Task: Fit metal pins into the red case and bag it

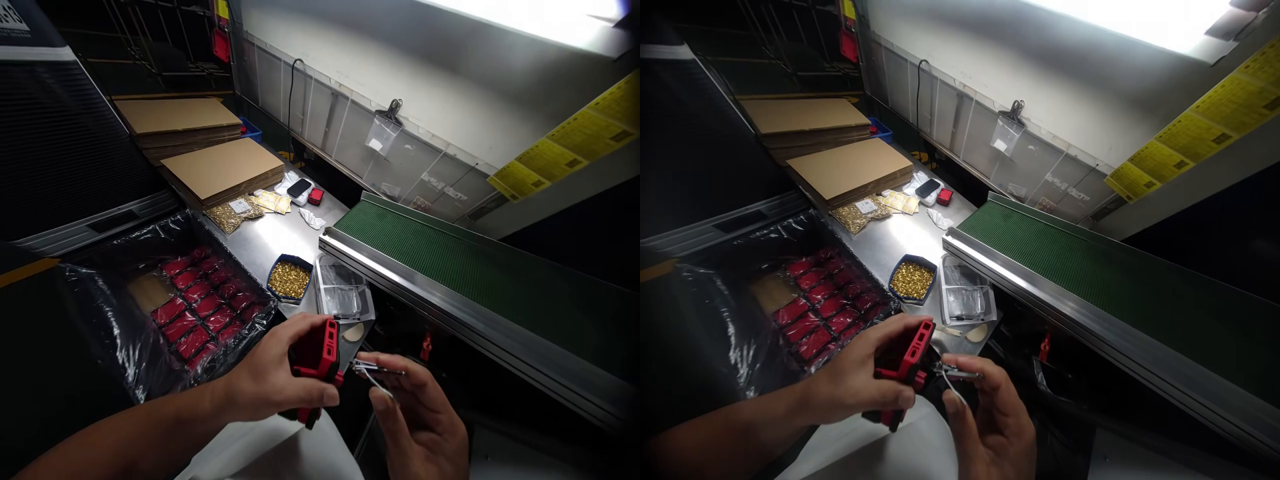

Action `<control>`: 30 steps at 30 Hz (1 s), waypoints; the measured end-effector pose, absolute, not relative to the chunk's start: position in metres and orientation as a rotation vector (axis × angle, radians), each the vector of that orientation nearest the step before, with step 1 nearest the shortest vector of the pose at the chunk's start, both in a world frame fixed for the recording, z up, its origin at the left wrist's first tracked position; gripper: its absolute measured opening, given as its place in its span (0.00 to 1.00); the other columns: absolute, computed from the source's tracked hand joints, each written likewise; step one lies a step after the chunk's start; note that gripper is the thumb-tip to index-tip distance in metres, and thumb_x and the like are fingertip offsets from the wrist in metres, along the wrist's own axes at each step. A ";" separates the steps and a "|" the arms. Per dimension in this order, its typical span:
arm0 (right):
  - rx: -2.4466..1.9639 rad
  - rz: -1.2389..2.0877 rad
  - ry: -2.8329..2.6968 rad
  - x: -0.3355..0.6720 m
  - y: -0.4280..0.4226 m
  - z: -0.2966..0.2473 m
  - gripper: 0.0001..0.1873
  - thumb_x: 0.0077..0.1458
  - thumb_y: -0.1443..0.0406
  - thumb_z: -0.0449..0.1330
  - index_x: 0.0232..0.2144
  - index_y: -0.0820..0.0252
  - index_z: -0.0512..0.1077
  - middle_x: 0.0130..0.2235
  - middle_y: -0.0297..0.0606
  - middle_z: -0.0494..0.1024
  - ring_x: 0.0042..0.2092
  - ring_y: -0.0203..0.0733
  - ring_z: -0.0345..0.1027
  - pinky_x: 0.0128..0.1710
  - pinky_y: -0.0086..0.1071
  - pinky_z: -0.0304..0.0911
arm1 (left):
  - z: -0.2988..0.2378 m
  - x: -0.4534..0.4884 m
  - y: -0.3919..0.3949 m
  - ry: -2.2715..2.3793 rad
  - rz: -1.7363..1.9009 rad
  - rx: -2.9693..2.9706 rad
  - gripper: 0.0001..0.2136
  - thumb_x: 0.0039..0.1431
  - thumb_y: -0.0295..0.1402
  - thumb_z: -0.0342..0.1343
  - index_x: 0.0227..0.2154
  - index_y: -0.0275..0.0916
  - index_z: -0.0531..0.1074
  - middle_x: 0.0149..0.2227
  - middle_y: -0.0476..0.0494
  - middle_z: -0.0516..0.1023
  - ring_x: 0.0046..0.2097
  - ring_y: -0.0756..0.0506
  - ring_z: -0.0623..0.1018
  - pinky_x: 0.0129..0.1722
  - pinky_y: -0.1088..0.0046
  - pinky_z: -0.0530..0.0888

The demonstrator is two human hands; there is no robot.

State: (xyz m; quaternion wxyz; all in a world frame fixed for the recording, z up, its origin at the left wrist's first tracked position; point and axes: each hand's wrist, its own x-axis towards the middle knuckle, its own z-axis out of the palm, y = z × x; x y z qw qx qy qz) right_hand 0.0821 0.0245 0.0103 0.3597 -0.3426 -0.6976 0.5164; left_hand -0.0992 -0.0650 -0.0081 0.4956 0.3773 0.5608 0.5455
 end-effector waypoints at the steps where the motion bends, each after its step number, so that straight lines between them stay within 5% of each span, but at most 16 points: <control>1: -0.886 1.327 -1.778 0.081 0.020 0.011 0.12 0.55 0.65 0.62 0.44 0.57 0.72 0.44 0.40 0.77 0.45 0.40 0.75 0.46 0.27 0.73 | -0.008 -0.099 -0.065 1.359 1.297 0.839 0.33 0.44 0.41 0.71 0.54 0.45 0.68 0.45 0.45 0.70 0.42 0.43 0.73 0.41 0.69 0.74; 23: -0.733 1.218 -1.952 0.081 0.033 0.011 0.12 0.56 0.70 0.60 0.44 0.56 0.72 0.43 0.37 0.78 0.44 0.36 0.75 0.43 0.22 0.73 | -0.010 -0.096 -0.062 1.427 1.268 0.773 0.33 0.42 0.44 0.72 0.53 0.44 0.68 0.45 0.44 0.72 0.43 0.41 0.74 0.43 0.66 0.73; 27: -1.084 1.304 -1.748 0.093 0.053 -0.034 0.20 0.53 0.62 0.64 0.48 0.61 0.69 0.43 0.43 0.78 0.41 0.40 0.76 0.39 0.25 0.74 | -0.026 -0.098 -0.062 1.302 1.314 0.687 0.32 0.46 0.46 0.69 0.53 0.41 0.67 0.46 0.40 0.73 0.47 0.38 0.74 0.47 0.63 0.72; 30: -1.336 1.364 -1.696 0.108 0.071 -0.111 0.31 0.54 0.54 0.62 0.55 0.64 0.63 0.44 0.45 0.77 0.43 0.40 0.75 0.45 0.33 0.73 | -0.058 -0.098 -0.066 1.288 1.285 0.574 0.28 0.51 0.47 0.65 0.51 0.39 0.67 0.45 0.39 0.74 0.47 0.38 0.75 0.47 0.63 0.73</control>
